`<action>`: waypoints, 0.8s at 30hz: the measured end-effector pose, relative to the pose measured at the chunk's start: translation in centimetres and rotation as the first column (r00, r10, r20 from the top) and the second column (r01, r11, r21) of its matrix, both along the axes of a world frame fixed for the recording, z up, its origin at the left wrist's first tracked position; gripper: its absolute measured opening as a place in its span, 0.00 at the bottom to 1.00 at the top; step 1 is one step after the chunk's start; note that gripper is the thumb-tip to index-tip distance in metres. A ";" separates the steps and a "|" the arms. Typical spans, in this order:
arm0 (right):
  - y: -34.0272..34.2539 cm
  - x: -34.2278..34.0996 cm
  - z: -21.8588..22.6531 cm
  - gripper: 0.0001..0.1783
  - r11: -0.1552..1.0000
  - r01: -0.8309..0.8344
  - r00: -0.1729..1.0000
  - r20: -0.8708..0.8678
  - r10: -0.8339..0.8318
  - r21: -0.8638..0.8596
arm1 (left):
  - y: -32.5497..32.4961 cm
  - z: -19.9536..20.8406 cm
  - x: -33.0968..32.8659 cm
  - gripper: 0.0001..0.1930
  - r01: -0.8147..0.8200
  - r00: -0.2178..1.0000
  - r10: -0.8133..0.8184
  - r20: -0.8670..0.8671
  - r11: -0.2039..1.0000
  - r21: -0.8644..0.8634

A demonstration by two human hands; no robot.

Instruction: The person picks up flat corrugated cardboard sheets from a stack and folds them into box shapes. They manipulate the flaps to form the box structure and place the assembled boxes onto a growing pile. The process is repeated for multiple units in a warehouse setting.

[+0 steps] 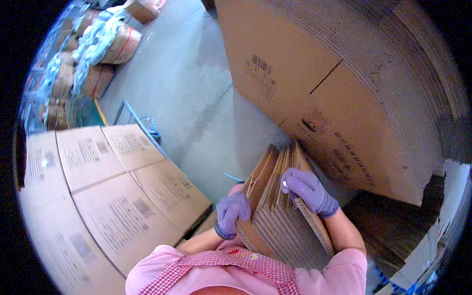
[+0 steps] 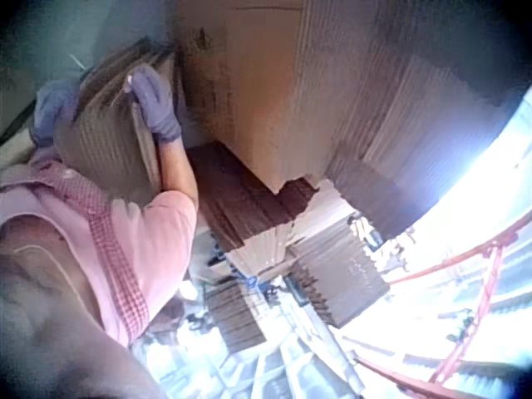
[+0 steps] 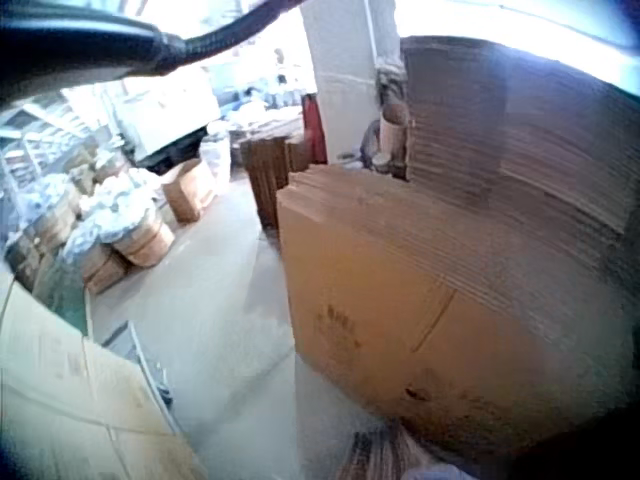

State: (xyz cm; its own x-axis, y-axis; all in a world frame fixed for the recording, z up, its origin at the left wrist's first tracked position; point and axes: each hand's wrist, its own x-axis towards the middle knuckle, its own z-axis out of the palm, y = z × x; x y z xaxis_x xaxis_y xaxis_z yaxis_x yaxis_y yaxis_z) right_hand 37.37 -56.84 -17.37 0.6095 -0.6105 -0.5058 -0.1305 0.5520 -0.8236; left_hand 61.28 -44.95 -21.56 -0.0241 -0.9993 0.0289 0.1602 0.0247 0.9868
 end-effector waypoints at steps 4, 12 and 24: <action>-4.3 7.1 -1.4 0.16 0.992 -0.002 0.998 0.056 0.009 -0.124 | -5.6 -0.3 7.4 0.20 0.060 0.996 -0.054 0.078 0.995 -0.074; -17.6 25.6 0.3 0.16 0.961 -0.066 0.985 0.134 0.105 -0.270 | -17.5 1.8 24.1 0.25 -0.001 0.996 0.005 0.091 0.999 -0.042; -29.6 46.5 -2.3 0.23 0.919 -0.039 0.953 0.261 0.152 -0.393 | -23.7 3.6 45.0 0.07 0.316 0.933 -0.333 0.136 0.939 0.132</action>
